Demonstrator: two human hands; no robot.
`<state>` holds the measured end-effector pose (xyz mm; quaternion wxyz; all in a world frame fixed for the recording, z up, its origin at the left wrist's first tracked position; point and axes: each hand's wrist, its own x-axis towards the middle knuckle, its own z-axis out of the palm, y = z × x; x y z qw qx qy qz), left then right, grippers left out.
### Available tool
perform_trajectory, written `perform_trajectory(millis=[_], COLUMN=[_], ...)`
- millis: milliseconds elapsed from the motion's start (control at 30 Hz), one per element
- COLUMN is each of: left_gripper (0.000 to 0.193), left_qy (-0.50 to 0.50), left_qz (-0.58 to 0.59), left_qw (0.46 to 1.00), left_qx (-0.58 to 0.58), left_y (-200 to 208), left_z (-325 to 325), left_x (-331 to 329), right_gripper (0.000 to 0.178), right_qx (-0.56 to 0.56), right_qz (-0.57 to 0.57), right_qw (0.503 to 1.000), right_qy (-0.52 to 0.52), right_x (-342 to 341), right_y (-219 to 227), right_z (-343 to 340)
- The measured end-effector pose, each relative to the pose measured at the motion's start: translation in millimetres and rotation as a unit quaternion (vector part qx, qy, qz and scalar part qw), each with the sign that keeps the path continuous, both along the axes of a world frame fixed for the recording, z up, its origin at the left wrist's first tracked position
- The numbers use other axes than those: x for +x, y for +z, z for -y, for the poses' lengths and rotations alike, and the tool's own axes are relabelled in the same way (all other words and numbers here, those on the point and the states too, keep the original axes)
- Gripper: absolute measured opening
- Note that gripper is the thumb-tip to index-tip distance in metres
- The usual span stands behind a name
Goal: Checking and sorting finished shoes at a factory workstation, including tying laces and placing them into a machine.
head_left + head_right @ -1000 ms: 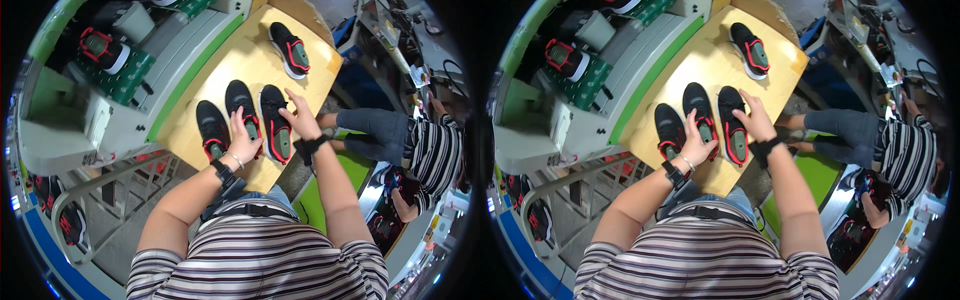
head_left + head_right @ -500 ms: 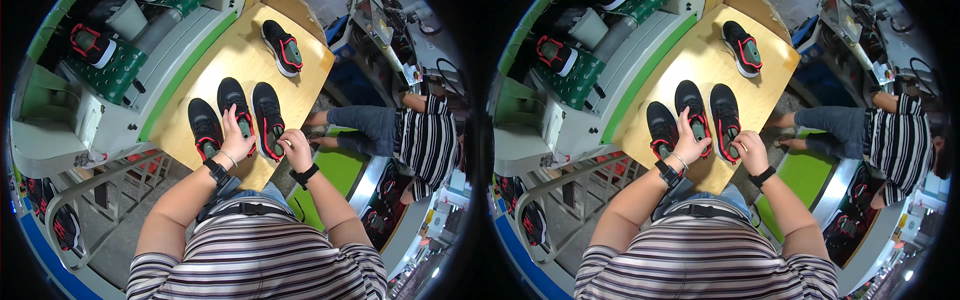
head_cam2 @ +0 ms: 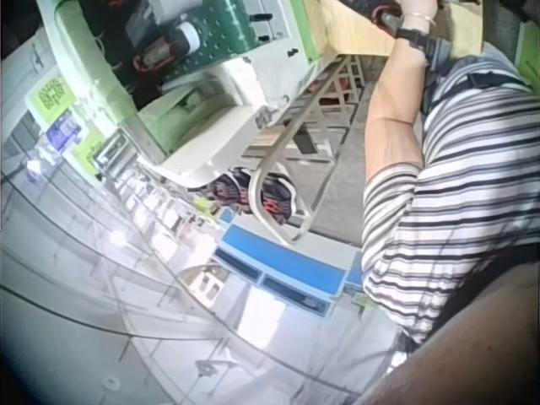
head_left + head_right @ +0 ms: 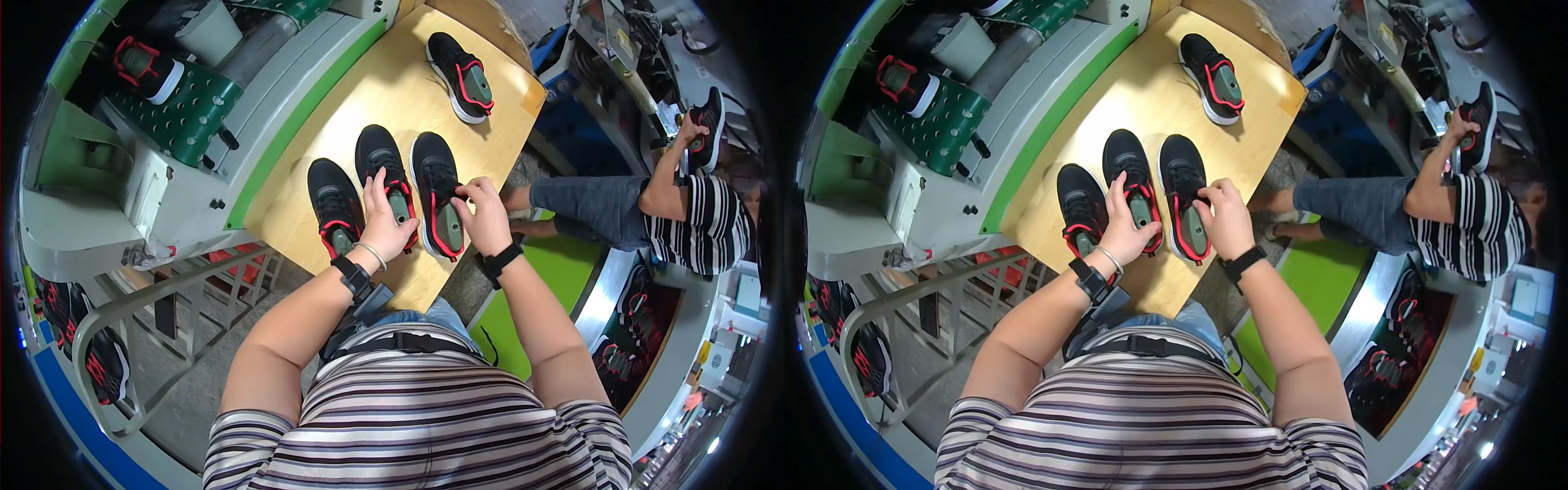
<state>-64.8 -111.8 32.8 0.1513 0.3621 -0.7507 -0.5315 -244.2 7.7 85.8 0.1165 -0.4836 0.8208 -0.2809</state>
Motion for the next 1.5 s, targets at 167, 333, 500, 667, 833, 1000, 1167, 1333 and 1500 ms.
perform_trajectory(millis=[167, 333, 500, 667, 833, 1000, 1167, 1333, 1500], left_gripper=[0.118, 0.118, 0.107, 0.084, 0.093, 0.107, 0.112, 0.088, 0.087], left_qy=[0.027, 0.084, 0.141, 0.132, 0.148, 0.360, 0.411, 0.317, 0.156], left_qz=[-0.005, -0.014, -0.039, -0.270, -0.342, -0.165, -0.071, -0.231, 0.045], left_qw=[1.000, 0.996, 0.988, 0.789, 0.901, 0.915, 0.874, 0.890, 0.980], left_qx=[-0.006, -0.016, 0.054, 0.536, 0.224, -0.080, -0.249, -0.232, -0.115], left_y=[-6, -2, 10, 116, 225, 213, 203, 160, 76], left_z=[-6, -22, -3, 81, 98, 185, 247, 145, 46], left_x=[-6, -2, -7, 49, 90, 87, 62, 88, 125], right_gripper=[0.032, 0.079, 0.084, 0.079, 0.081, 0.067, 0.059, 0.074, 0.091], right_qx=[0.018, 0.052, -0.088, -0.207, -0.243, -0.248, -0.213, -0.308, -0.141], right_qz=[-0.134, 0.080, 0.174, 0.610, 0.330, 0.136, 0.000, 0.006, -0.140], right_qw=[0.991, 0.995, 0.979, 0.744, 0.911, 0.939, 0.973, 0.938, 0.970], right_qy=[0.015, -0.008, -0.066, -0.178, 0.058, 0.193, 0.094, 0.161, -0.139], right_x=[4, 39, 48, 7, -21, -25, -24, -34, -149], right_y=[-5, -19, -56, 19, 99, 158, 124, 60, -10], right_z=[-5, -38, -23, 18, 143, 326, 418, 320, 202])
